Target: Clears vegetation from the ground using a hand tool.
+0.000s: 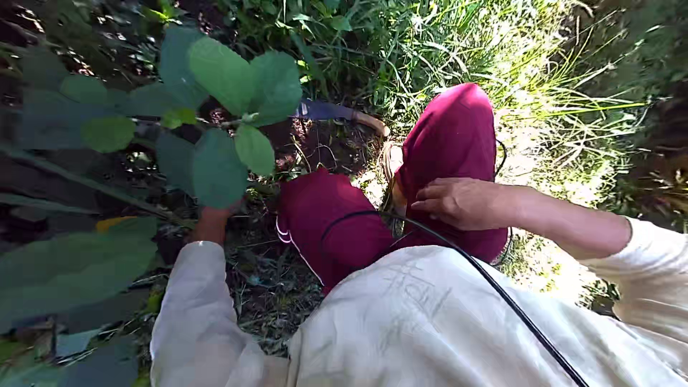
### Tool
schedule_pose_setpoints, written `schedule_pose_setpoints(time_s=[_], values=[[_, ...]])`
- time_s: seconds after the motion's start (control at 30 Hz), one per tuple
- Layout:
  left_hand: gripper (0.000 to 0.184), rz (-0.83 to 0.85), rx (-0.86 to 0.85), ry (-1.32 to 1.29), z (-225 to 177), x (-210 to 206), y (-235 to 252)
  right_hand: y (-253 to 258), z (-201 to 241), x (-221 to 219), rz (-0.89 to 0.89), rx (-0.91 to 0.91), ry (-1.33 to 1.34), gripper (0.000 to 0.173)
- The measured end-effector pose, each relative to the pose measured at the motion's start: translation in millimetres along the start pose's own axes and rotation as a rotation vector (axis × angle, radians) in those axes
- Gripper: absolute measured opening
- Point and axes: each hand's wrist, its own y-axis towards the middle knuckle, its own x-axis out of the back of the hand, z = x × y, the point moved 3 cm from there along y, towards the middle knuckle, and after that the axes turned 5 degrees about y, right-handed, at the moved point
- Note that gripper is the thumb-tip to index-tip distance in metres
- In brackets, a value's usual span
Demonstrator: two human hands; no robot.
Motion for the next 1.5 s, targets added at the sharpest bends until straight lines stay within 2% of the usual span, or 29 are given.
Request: schedule_pose_setpoints(time_s=[0.07,0.13,0.17,0.2,0.27,0.3,0.37,0.43,0.5,0.57,0.6,0.67,0.73,0.83,0.87,0.93,1.0,1.03,1.07,1.1,1.17,1.2,1.23,1.27,1.33,1.4,1.43,1.47,1.5], values=[[0.043,0.132,0.148,-0.053,-3.5,8.7,1.2,8.3,-2.5,38.0,0.136,0.014,0.004,0.039],[0.040,0.232,0.230,-0.054,-21.2,29.4,-15.4,38.9,-8.8,83.6,0.133,0.065,-0.014,0.031],[0.035,0.286,0.213,-0.004,-30.2,37.7,-24.3,64.1,-11.0,106.3,0.155,0.025,-0.013,0.024],[0.031,0.316,0.183,0.038,-34.3,40.8,-33.2,95.9,-17.7,121.6,0.201,-0.060,-0.031,0.021],[0.027,0.329,0.180,0.099,-26.1,40.1,-49.3,170.9,-50.3,133.7,0.259,-0.330,-0.112,0.029],[0.026,0.346,0.203,0.132,-17.6,37.9,-61.5,204.9,-73.8,132.2,0.262,-0.442,-0.176,0.038],[0.031,0.339,0.300,0.128,14.4,30.5,-97.5,246.1,-114.1,121.7,0.236,-0.534,-0.311,0.051],[0.037,0.245,0.468,0.090,68.1,14.6,-141.6,260.7,-142.7,111.7,0.220,-0.531,-0.361,0.056],[0.038,0.259,0.681,0.040,90.0,15.6,-180.6,267.5,-171.2,96.0,0.235,-0.509,-0.337,0.058],[0.038,0.332,0.735,0.023,64.0,40.6,-197.8,269.8,-200.6,74.5,0.194,-0.502,-0.227,0.054],[0.036,0.333,0.703,0.009,42.7,51.1,-198.7,270.1,-215.0,62.2,0.171,-0.478,-0.176,0.058],[0.025,0.246,0.578,0.076,8.7,55.4,-186.6,280.0,-237.6,36.7,0.099,-0.412,-0.135,0.064],[0.028,0.111,0.430,0.162,-17.4,57.3,-154.9,295.5,-257.6,19.0,-0.002,-0.414,-0.133,0.059],[0.034,-0.017,0.303,-0.001,-40.1,67.0,-92.3,289.7,-255.7,15.1,-0.138,-0.443,0.007,0.057],[0.035,-0.204,0.295,-0.127,-27.9,49.4,-68.3,283.9,-252.0,15.4,-0.184,-0.426,0.074,0.057],[0.047,-0.829,0.300,-0.197,12.1,-9.9,-20.0,267.6,-231.2,21.9,-0.231,-0.359,0.234,0.060],[0.072,-0.395,0.538,-0.349,6.4,36.0,-25.3,256.7,-216.5,32.9,-0.188,-0.273,0.410,0.055],[0.078,-0.227,0.653,-0.430,-2.7,65.0,-38.6,257.3,-216.6,36.9,-0.170,-0.221,0.517,0.043],[0.076,-0.052,0.714,-0.500,-12.9,87.1,-55.1,260.2,-222.7,39.8,-0.161,-0.185,0.621,0.038],[0.068,-0.065,0.728,-0.515,-18.7,84.2,-61.9,264.4,-233.4,43.8,-0.138,-0.163,0.704,0.044],[0.041,-0.365,0.693,-0.423,-13.5,46.7,-52.3,271.1,-240.8,56.1,-0.111,-0.140,0.752,0.054],[0.034,-0.301,0.676,-0.427,-11.6,44.7,-53.6,270.9,-234.5,63.6,-0.114,-0.141,0.734,0.052],[0.033,-0.158,0.659,-0.460,-11.0,50.5,-59.4,270.4,-228.6,68.7,-0.116,-0.136,0.707,0.048],[0.035,-0.106,0.636,-0.490,-6.4,46.6,-60.2,269.3,-223.9,71.8,-0.123,-0.124,0.693,0.042],[0.038,-0.251,0.586,-0.501,8.0,23.7,-59.7,265.3,-213.4,75.2,-0.164,-0.048,0.673,0.032],[0.043,-0.376,0.613,-0.566,16.6,19.7,-94.0,248.9,-179.0,71.0,-0.357,0.048,0.567,0.029],[0.043,-0.431,0.668,-0.634,19.8,22.2,-120.4,237.1,-156.0,74.6,-0.429,-0.001,0.468,0.031],[0.042,-0.484,0.740,-0.714,23.2,24.0,-150.9,227.9,-113.6,96.6,-0.154,-0.420,0.362,0.038],[0.041,-0.526,0.817,-0.790,26.5,21.1,-183.9,227.8,-120.8,94.1,-0.246,-0.318,0.375,0.034]])
